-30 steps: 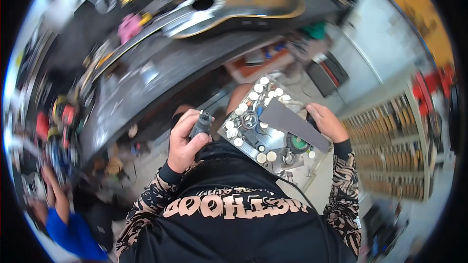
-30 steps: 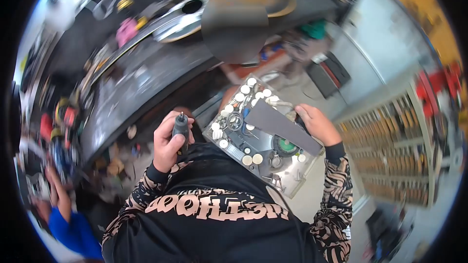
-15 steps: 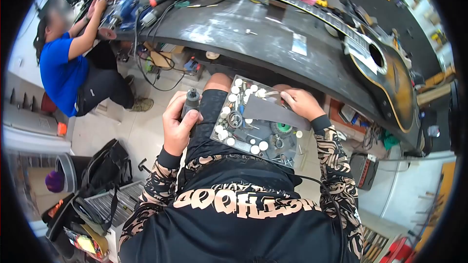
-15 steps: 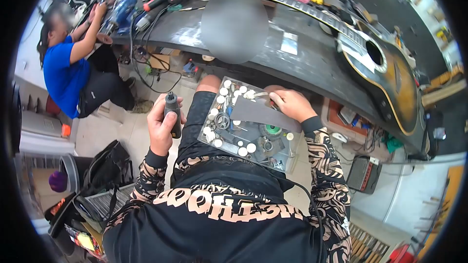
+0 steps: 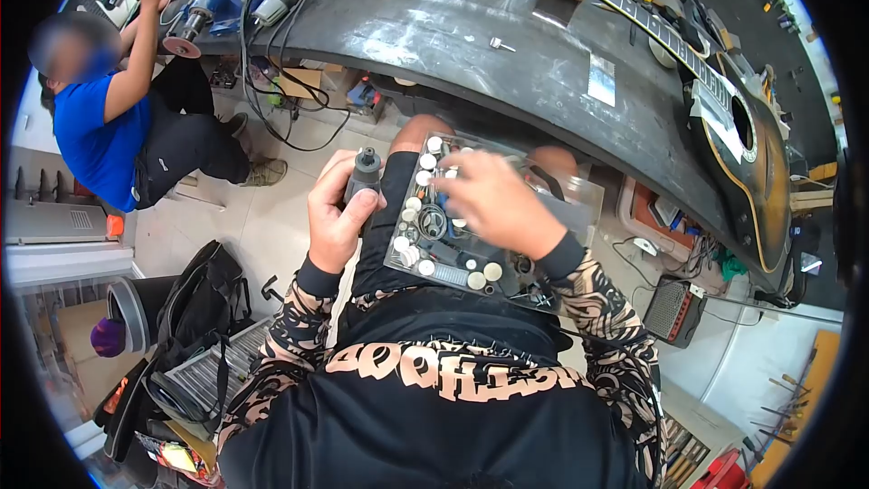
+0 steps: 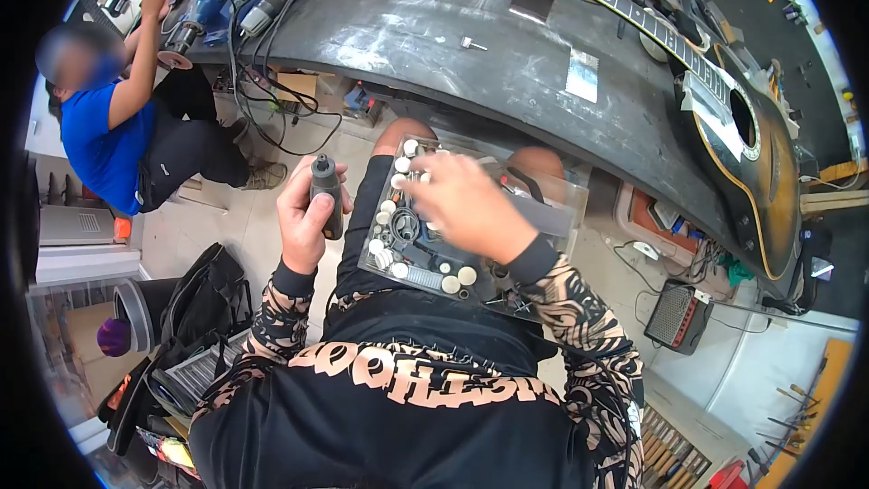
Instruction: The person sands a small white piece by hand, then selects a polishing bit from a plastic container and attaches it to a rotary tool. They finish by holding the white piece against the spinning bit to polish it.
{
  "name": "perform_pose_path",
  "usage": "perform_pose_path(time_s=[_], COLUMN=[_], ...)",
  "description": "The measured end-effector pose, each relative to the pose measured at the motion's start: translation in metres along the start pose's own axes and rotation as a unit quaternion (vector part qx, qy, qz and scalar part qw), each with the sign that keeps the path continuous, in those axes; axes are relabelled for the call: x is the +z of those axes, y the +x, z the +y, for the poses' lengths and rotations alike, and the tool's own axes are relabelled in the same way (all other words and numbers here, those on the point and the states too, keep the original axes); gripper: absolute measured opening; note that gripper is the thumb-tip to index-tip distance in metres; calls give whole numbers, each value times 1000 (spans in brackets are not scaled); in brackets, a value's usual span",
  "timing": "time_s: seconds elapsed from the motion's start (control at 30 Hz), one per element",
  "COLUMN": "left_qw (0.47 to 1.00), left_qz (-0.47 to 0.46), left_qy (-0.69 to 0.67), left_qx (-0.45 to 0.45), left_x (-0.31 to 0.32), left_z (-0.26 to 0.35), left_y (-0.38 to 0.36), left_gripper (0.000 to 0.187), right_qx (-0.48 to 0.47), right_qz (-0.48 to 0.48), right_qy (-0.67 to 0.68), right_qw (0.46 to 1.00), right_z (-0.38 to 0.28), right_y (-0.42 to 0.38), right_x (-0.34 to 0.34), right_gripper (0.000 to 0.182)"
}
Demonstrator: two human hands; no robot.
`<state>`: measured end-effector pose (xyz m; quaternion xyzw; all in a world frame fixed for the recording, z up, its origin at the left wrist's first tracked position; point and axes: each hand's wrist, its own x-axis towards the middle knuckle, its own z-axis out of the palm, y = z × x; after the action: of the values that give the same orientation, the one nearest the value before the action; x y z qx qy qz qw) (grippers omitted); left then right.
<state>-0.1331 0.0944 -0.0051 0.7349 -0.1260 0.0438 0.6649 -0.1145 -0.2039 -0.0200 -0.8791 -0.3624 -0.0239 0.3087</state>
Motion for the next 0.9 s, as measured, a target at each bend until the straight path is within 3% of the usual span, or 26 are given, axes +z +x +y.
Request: perform_pose_path(time_s=[0.1, 0.17, 0.2, 0.33, 0.4, 0.53, 0.63, 0.77, 0.9], left_qw=[1000, 998, 998, 997, 1000, 1000, 1000, 1000, 999], left_qz=[-3, -24, -23, -31, -25, -24, -19, -13, -24], left_qy=[-14, -53, -53, -64, -9, -7, -2, 3, 14], left_qx=[3, 14, 14, 12, 2, 12, 16, 16, 16], left_x=[3, 1, 0, 2, 3, 0, -2, -3, 0], left_z=[-9, -12, -13, -18, -13, -6, -4, -15, -22], left_y=[1, 3, 3, 1, 2, -2, -3, -4, -3], left_gripper=[66, 50, 50, 53, 73, 72, 71, 71, 69], right_qx=[-55, -58, -46, -6, -21, 10, -36, 20, -30], right_qz=[-46, -37, -43, -77, -59, -52, 10, -28, -18], right_qy=[26, 26, 17, 39, 36, -21, -82, -150, -73], right_qw=[997, 997, 998, 996, 997, 998, 996, 988, 997], right_z=[-15, -14, -14, -22, -25, -17, -12, -7, -9], right_y=[-4, -15, -20, -25, -11, 3, 1, -15, -7], right_x=[25, 28, 18, 7, 13, 46, 44, 29, 28], right_gripper=[36, 33, 30, 21, 20, 24, 21, 19, 24])
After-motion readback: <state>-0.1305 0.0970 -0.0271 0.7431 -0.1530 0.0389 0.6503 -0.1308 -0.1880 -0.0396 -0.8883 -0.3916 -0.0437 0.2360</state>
